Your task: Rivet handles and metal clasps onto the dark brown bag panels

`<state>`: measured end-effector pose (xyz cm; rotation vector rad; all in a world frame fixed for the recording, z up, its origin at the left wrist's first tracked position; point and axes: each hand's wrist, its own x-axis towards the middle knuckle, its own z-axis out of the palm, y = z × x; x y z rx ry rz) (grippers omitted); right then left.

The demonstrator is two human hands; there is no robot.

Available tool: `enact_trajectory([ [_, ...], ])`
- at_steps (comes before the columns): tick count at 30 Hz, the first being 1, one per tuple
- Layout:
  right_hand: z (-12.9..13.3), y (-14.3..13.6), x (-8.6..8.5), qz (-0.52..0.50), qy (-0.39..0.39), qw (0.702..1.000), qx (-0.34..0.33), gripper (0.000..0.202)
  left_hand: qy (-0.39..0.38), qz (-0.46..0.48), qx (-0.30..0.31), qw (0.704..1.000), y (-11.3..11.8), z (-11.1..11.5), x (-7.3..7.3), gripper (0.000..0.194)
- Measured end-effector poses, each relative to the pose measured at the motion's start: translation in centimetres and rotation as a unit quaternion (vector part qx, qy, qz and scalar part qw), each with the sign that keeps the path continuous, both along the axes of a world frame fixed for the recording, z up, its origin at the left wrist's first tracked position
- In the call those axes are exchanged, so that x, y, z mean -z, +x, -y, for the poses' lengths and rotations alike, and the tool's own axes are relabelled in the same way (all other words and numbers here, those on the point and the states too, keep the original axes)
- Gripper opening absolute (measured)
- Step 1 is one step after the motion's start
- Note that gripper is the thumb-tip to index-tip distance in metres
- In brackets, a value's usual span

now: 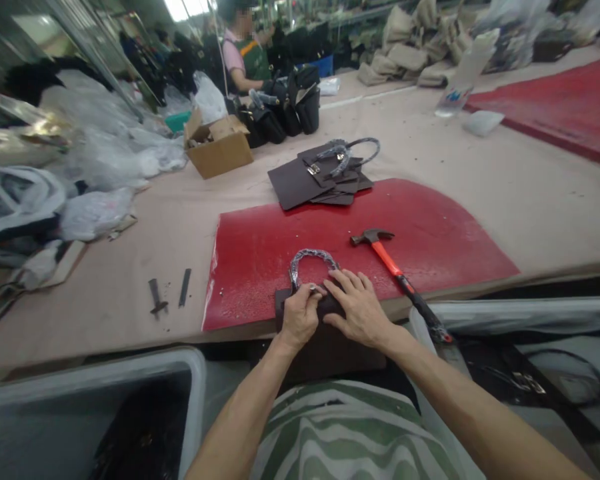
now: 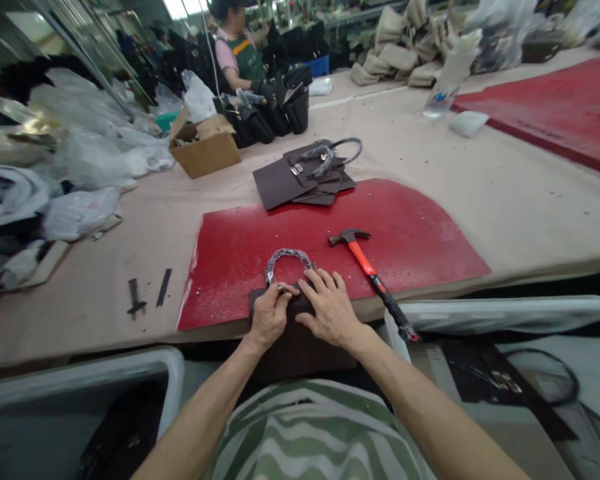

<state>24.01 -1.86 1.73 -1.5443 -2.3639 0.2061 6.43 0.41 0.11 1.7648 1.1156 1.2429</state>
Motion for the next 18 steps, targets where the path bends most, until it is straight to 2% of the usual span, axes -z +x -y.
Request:
enact_trajectory([
  [3, 0.1, 0.1, 0.2, -0.001, -0.013, 1.000, 0.002, 0.068, -0.092, 0.157, -0.104, 0.978, -1.5, -0.5, -1.4, 0.021],
  [5, 0.0, 0.4, 0.0, -0.002, -0.016, 1.000, -0.001, 0.068, -0.110, 0.181, -0.163, 0.964, -4.4, -1.9, -2.6, 0.025],
  [7, -0.1, 0.5, -0.2, -0.003, -0.014, 1.000, -0.007, 0.067, -0.113, 0.099, -0.227, 0.962, -8.5, -3.8, -3.5, 0.027],
  [8, -0.2, 0.5, -0.2, -0.003, -0.009, 1.000, -0.009, 0.067, -0.116, 0.016, -0.268, 0.956, -10.8, -4.8, -3.8, 0.027],
  [9, -0.2, 0.6, -0.1, -0.004, -0.001, 1.000, -0.012, 0.066, -0.125, -0.086, -0.310, 0.939, -13.0, -5.7, -4.1, 0.026],
  [11, -0.3, 0.7, 0.4, -0.010, 0.029, 0.999, -0.015, 0.062, -0.148, -0.271, -0.374, 0.874, -17.0, -7.0, -4.5, 0.025],
  [12, -0.4, 0.8, 0.9, -0.014, 0.048, 0.999, -0.017, 0.059, -0.162, -0.333, -0.393, 0.842, -18.6, -7.4, -4.6, 0.023],
  [14, -0.9, 1.0, 2.2, -0.028, 0.092, 0.995, -0.025, 0.058, -0.181, -0.389, -0.413, 0.803, -21.0, -7.8, -4.5, 0.015],
  [16, -1.6, 1.1, 3.4, -0.040, 0.131, 0.990, -0.032, 0.058, -0.188, -0.404, -0.421, 0.790, -22.2, -7.9, -4.1, 0.008],
  [18, -1.9, 1.1, 3.9, -0.044, 0.152, 0.987, -0.036, 0.059, -0.185, -0.414, -0.417, 0.787, -22.4, -7.8, -3.8, 0.007],
])
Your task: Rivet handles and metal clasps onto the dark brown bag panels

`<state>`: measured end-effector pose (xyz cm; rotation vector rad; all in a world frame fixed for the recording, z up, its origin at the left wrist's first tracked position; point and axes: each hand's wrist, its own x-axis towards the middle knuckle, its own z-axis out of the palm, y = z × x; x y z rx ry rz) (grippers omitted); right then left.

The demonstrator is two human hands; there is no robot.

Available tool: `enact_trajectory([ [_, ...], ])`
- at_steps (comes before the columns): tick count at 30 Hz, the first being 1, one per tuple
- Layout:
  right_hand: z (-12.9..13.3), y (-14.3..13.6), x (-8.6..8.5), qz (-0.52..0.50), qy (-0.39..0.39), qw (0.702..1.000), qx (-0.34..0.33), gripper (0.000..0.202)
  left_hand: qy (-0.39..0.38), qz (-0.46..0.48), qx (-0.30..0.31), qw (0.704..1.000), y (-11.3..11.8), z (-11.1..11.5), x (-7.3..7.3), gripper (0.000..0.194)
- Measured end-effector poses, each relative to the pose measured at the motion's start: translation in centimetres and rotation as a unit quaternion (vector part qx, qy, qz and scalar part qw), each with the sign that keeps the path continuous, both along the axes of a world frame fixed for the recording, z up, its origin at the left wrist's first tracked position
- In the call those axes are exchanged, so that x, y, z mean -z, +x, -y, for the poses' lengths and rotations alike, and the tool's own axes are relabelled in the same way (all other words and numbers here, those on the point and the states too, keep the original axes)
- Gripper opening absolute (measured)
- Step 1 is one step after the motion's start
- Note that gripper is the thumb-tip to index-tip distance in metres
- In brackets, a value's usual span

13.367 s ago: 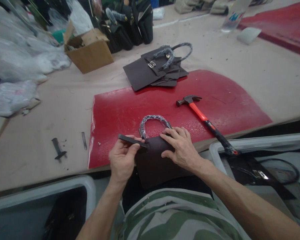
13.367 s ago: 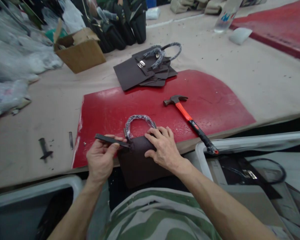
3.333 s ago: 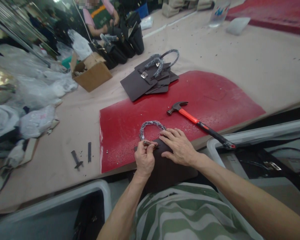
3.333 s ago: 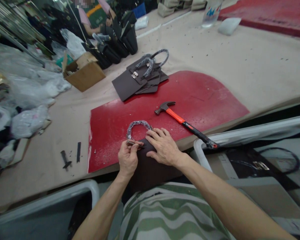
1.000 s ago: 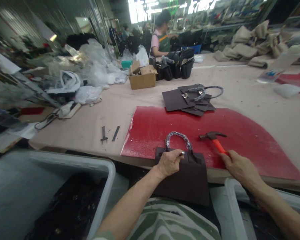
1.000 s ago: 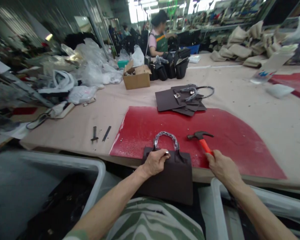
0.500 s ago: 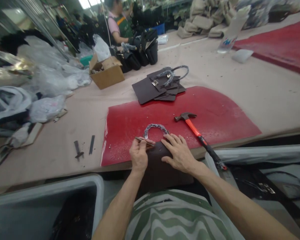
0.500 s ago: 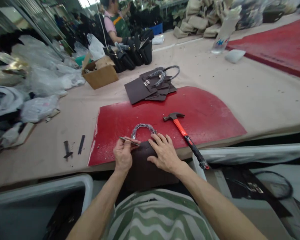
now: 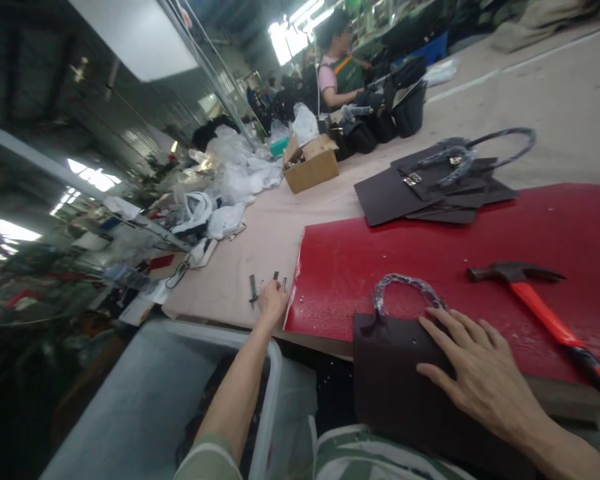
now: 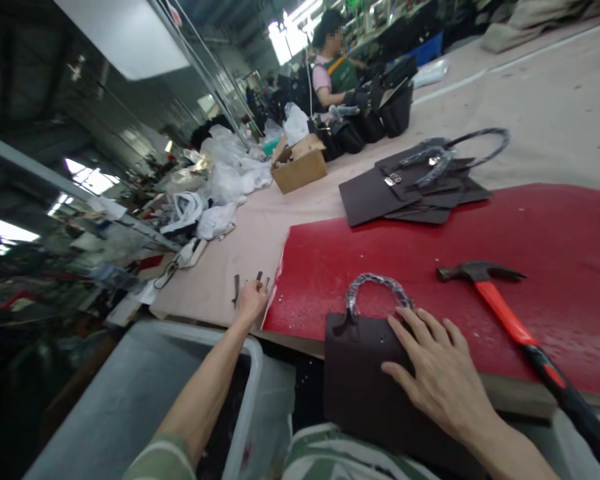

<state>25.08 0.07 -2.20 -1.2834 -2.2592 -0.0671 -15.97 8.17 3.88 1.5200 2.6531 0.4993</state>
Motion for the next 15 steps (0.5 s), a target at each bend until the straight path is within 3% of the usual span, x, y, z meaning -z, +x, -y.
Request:
enact_trajectory([
  [3, 0.1, 0.0, -0.4, 0.010, -0.012, 1.000, 0.001, 0.060, 0.018, -0.002, 0.024, 1.000, 1.1, 0.8, 0.1, 0.013],
  [6, 0.5, 0.1, -1.4, 0.021, -0.050, 0.999, 0.002, 0.059, 0.046, 0.014, 0.056, 0.997, 4.0, 2.4, 0.1, 0.022],
  [11, 0.6, 0.9, -1.8, -0.007, -0.072, 0.997, -0.026, 0.058, 0.171, 0.091, 0.214, 0.957, 12.2, 7.4, 1.9, 0.020],
  [15, 0.8, 1.8, -1.2, -0.053, -0.029, 0.995, -0.075, 0.063, 0.172, 0.117, 0.226, 0.952, 19.3, 11.0, 3.6, 0.046],
])
